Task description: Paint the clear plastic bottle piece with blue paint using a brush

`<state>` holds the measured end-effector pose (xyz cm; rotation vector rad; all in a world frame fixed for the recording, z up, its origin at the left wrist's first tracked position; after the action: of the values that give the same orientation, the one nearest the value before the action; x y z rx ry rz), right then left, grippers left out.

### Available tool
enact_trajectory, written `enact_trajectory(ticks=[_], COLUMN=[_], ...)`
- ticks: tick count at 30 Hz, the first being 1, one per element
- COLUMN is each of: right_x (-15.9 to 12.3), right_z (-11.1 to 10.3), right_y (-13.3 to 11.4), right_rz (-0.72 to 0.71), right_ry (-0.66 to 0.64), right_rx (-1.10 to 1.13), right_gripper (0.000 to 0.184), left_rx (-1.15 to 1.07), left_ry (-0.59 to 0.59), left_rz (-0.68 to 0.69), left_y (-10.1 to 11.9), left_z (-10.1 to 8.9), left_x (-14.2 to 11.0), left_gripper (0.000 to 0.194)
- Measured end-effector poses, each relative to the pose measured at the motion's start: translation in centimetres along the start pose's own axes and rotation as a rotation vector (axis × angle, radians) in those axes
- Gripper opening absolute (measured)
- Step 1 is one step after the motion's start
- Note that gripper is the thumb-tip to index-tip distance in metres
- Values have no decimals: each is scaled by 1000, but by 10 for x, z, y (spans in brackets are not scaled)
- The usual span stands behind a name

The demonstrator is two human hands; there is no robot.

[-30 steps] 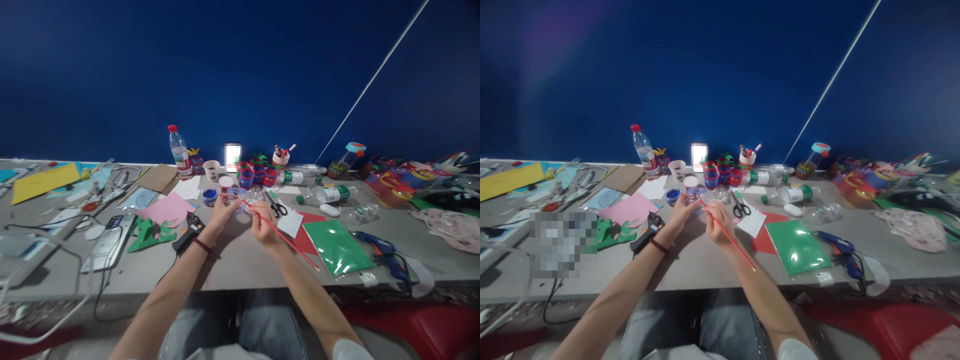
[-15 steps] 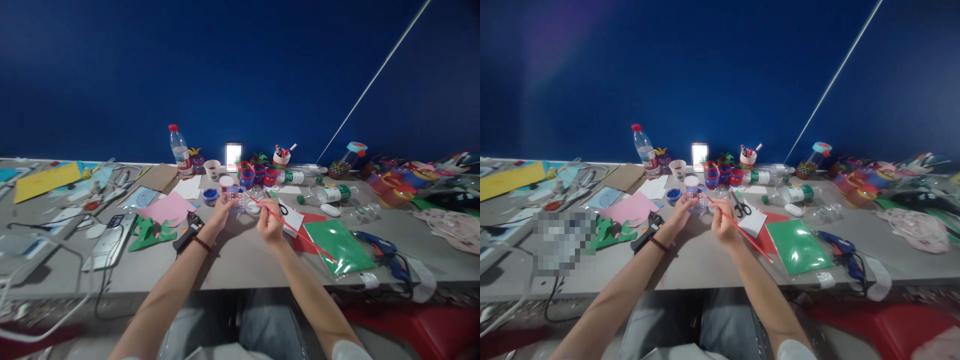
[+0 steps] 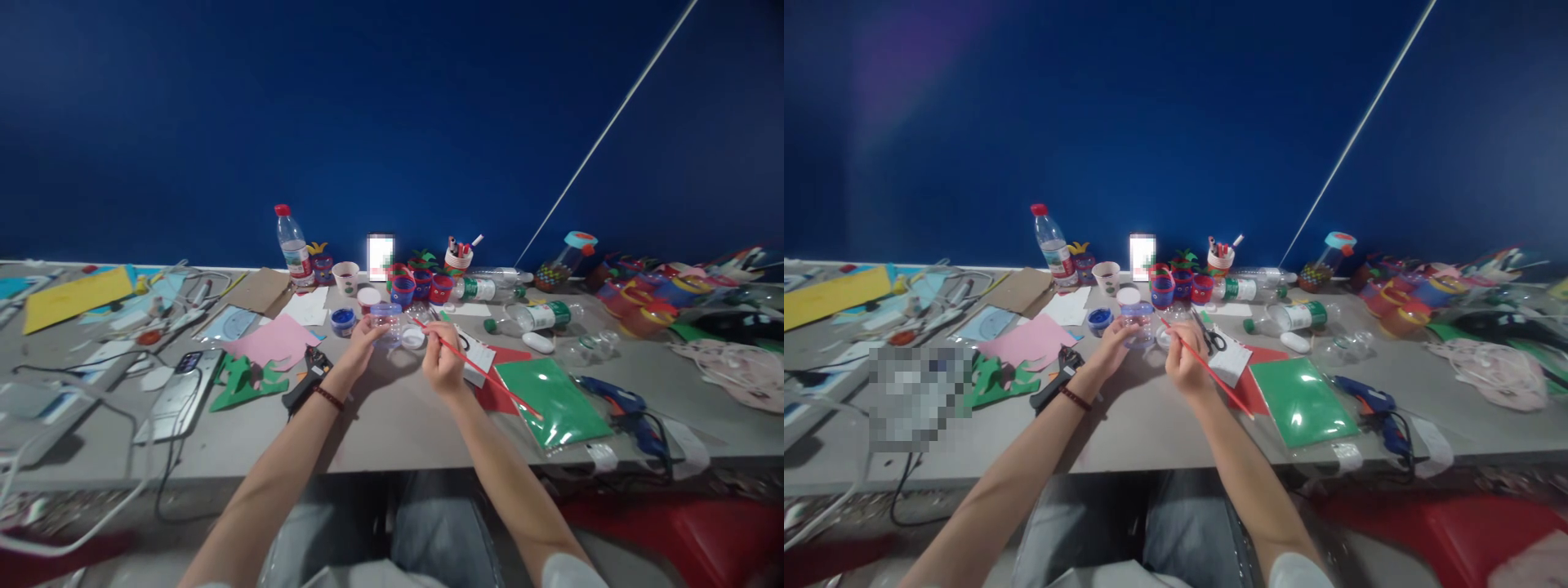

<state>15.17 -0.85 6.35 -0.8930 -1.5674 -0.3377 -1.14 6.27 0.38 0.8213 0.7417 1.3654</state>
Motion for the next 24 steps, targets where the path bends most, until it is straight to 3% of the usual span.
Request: enact_trajectory(ticks=[9,18,24], right_x=[0,-8,-2], right_z=[2,10,6], right_y=[-18,-26,-26], right_rz=[-143,-113,-115], right_ry=[-32,-108,-77], right_rx=[85,195,185], right_gripper=[19,21,21], left_rx=[141,271,259], left_ry=[102,175,185], left_rz=[81,159,133], left_y=[3,2,2], left_z=[-1,-6,-5], left_x=[-2,-2,-3], left_gripper=[48,45,50])
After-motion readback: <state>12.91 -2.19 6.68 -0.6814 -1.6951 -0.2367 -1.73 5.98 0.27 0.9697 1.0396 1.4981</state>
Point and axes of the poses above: each hand's wrist, its own x-axis towards the middle knuckle, its own z-axis out of the palm, y = z × x, the point moved 5 cm from there along x, towards the middle knuckle, and after that the axes turned 5 degrees about -x, right-handed, at the moved point
